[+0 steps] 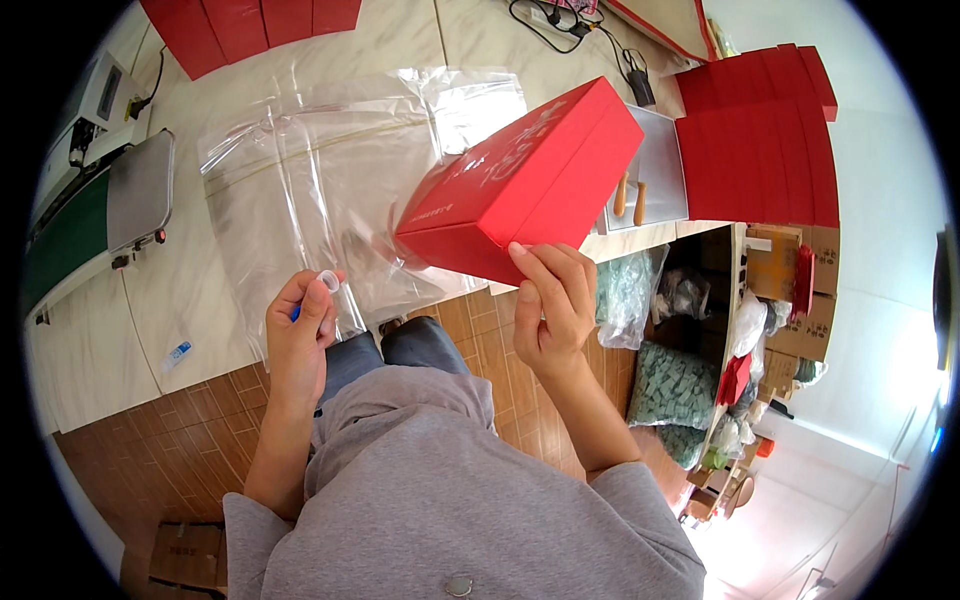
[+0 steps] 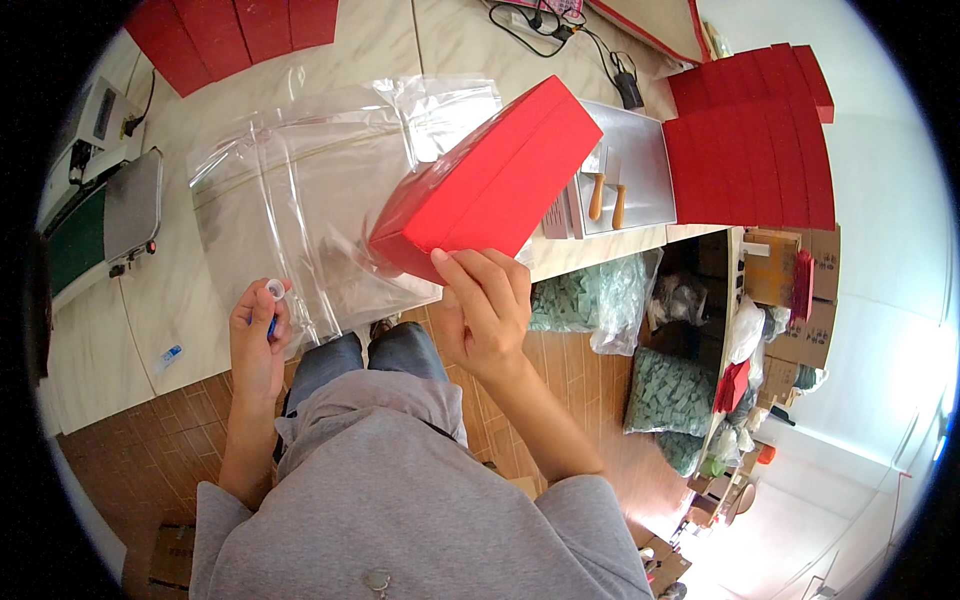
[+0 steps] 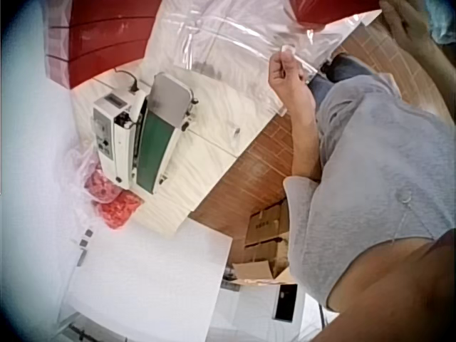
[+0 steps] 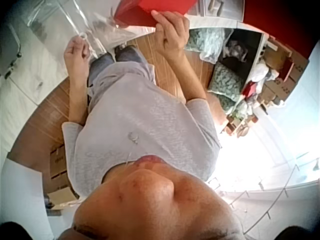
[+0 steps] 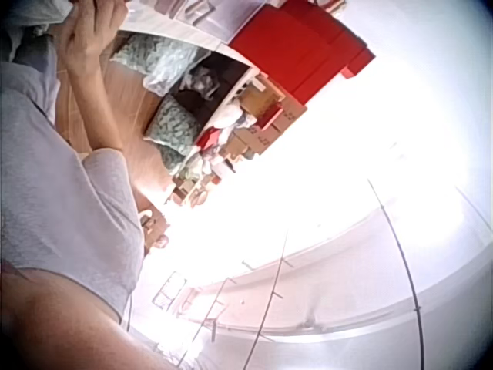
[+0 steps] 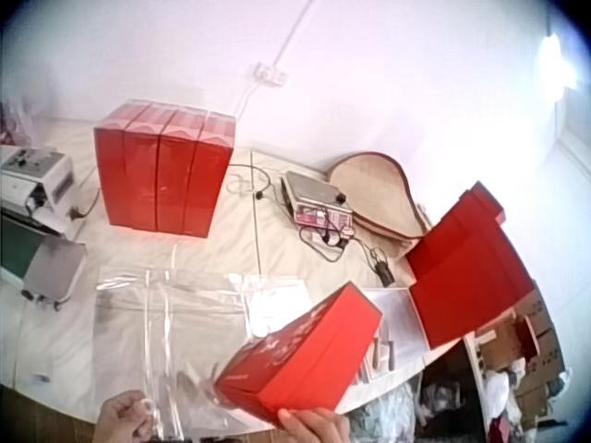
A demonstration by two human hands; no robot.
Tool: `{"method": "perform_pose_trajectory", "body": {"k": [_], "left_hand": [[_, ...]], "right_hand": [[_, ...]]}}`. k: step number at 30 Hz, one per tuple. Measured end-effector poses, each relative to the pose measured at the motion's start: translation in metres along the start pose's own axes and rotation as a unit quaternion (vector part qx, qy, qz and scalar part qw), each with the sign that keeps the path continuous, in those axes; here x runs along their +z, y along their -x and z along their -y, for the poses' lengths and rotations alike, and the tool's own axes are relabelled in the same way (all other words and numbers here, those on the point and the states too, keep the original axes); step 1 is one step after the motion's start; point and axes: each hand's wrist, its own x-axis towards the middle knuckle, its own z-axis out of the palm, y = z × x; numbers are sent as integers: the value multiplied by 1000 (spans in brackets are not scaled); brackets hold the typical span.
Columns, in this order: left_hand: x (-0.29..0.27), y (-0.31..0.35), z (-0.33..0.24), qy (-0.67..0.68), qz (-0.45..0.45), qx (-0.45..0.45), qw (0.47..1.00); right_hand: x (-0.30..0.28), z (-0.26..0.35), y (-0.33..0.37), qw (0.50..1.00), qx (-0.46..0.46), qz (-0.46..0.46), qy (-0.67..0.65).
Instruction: The person assembles a red rectangular box by applying glue to its edges and pressing the flaps together. They handle a glue stick, open and close it, and repeatedly align and press the box edges to secure the assembly.
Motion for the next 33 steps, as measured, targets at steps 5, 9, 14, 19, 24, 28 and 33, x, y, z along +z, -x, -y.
{"method": "perform_pose_trajectory", "body": {"k": [5, 9, 14, 19, 24, 28, 33], "left_hand": [[3, 0, -1, -1, -13, 1, 1000], [5, 0, -2, 0, -16, 2, 1000], [4, 0, -1, 0, -18, 4, 1000], [5, 0, -2, -4, -18, -4, 1000], [5, 1, -2, -2, -16, 0, 1000], [6, 1, -3, -1, -17, 1, 1000], [5, 1, -1, 1, -16, 4, 1000]], "right_hand": [[0, 5, -2, 999, 20, 22, 13], [0, 8, -3, 998, 32, 38, 29], [0, 7, -5, 999, 27, 30, 13], [0, 9, -8, 997, 75, 14, -27], [-3, 11, -12, 996, 71, 39, -21], [-2, 4, -4, 999, 32, 34, -4], [-3, 5, -6, 997, -13, 59, 51]]}}
